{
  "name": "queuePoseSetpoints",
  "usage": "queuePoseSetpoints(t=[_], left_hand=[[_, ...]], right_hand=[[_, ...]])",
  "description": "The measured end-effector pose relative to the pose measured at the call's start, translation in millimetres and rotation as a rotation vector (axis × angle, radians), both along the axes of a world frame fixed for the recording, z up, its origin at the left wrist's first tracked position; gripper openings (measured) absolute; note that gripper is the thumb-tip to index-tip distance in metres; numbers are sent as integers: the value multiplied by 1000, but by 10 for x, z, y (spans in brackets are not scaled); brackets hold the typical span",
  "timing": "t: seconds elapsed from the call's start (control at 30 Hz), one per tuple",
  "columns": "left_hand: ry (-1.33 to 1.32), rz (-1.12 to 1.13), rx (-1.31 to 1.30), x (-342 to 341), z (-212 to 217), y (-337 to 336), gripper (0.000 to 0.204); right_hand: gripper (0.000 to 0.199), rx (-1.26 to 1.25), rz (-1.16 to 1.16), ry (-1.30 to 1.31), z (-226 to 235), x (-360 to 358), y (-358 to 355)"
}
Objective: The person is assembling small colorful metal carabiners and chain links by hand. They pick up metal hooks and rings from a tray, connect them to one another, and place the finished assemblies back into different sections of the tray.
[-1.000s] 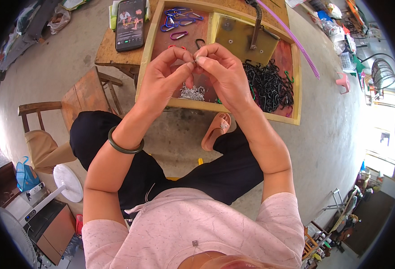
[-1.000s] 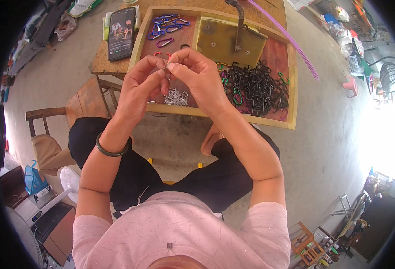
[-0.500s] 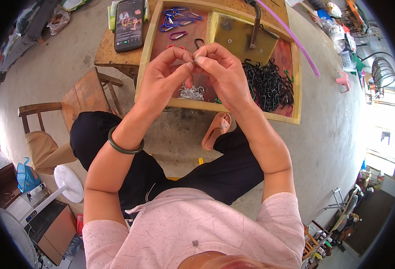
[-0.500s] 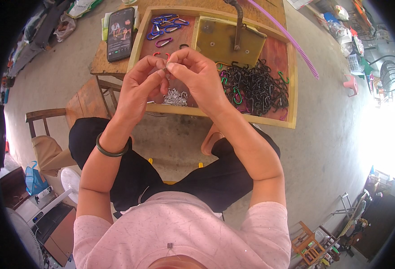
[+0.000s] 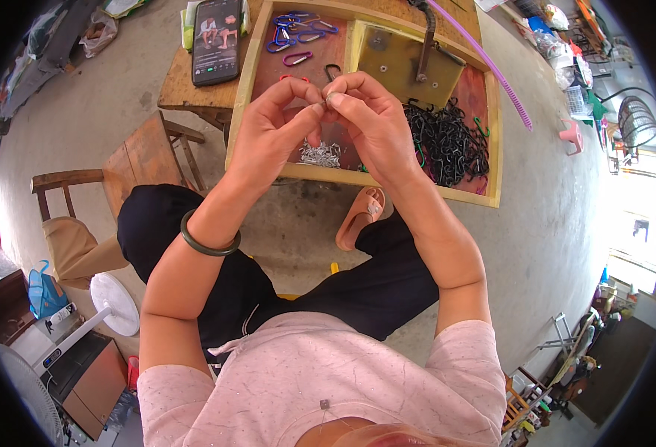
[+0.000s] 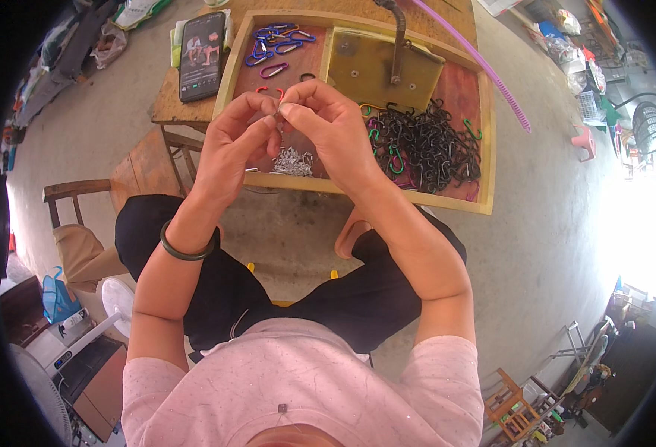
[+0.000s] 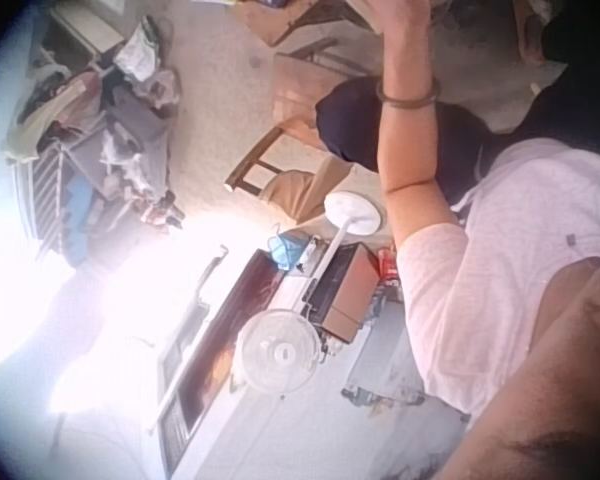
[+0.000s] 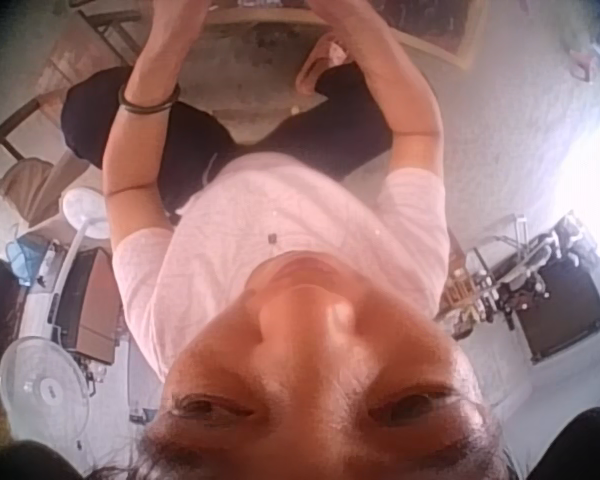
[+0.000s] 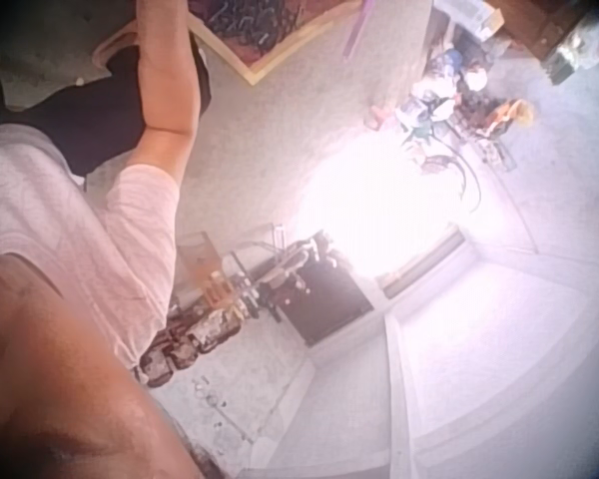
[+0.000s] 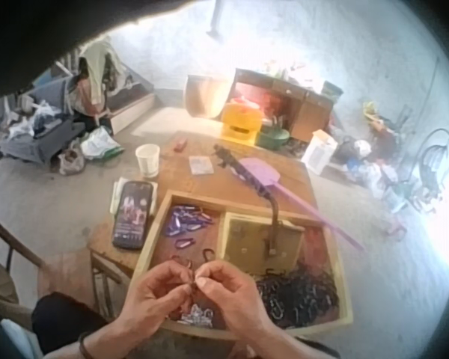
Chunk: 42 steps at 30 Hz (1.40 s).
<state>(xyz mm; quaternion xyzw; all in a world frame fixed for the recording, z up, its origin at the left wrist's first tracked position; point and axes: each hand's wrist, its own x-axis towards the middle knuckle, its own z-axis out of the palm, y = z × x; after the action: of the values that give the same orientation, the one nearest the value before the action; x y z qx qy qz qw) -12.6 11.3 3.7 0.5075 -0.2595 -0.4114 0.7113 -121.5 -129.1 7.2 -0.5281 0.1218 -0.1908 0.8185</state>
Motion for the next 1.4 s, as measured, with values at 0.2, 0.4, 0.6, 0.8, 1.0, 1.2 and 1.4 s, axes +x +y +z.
queuePoseSetpoints(t=[0.2,0.4,0.6,0.8,1.0,1.2,1.4], left_hand=[[-36,-32,62,12,47,22,9],[-48,9,4,-13,6,-9,9],[-84,114,-22,-63,-23,-19,11],[-769,338,22,-103,117,-18,13],[-1171,418,-83,-84,141,4,19],[-1297,323,-196,7,124,41,21],[-1224,279,-146,-53,150,58,20]], right_hand=[[5,-11,1,5,-14,13,9],[6,-32,-1,-4,-28,12,1],[6,-312,-89,100,71,-31,19],[6,-373,-48,188,194,-67,-82],[6,-475,96,240,266,-100,-162],[8,-432,253,295,363,-159,-283],[10,-520,280,315,405,-190,-302]])
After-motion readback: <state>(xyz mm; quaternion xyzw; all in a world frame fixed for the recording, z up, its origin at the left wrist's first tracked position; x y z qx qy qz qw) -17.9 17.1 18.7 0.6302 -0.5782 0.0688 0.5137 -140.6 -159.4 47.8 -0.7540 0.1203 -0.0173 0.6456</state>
